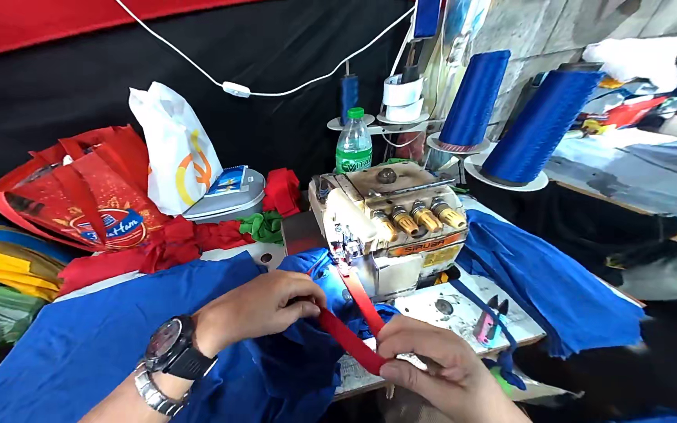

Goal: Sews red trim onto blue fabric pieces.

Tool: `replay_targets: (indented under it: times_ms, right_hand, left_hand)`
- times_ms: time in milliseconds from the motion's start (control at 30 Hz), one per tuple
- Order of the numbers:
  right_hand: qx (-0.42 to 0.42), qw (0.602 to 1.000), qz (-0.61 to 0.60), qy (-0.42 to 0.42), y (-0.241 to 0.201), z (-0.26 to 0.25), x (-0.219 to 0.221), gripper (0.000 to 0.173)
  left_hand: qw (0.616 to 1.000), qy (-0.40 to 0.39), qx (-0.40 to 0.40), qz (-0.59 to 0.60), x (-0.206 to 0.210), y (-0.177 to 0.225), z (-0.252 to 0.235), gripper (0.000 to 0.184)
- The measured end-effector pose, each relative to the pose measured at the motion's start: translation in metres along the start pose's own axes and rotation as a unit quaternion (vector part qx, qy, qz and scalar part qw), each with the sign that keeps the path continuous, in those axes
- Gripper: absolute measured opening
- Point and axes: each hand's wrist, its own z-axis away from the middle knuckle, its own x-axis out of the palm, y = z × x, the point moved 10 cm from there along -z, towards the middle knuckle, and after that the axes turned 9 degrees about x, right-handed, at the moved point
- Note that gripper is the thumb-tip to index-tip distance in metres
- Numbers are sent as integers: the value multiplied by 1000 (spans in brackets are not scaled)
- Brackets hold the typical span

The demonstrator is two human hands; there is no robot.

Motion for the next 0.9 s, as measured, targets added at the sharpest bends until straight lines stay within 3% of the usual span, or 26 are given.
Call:
replay_targets:
  times_ms: [133,267,500,667,833,900]
  right_hand:
    - [111,993,9,43,21,11,-15,19]
    - [219,970,94,46,47,18,-15,31]
    - [132,973,157,103,39,14,-8,21]
    - [59,975,204,67,28,13,5,20]
    - [13,991,130,28,6,6,15,19]
    - [-7,995,101,15,-4,3,21,19]
  left_hand:
    - [998,-5,-64,-24,-14,-20,9,22]
    - [999,14,-34,13,-24,-16,10,9]
    - [997,30,-38,56,-21,-12,9,15]
    - [996,90,-7,5,-35,-13,10,15]
    - [988,146,-1,-48,-21,-14,22,12]
    - [974,197,-8,-115,-15,-3,34,20]
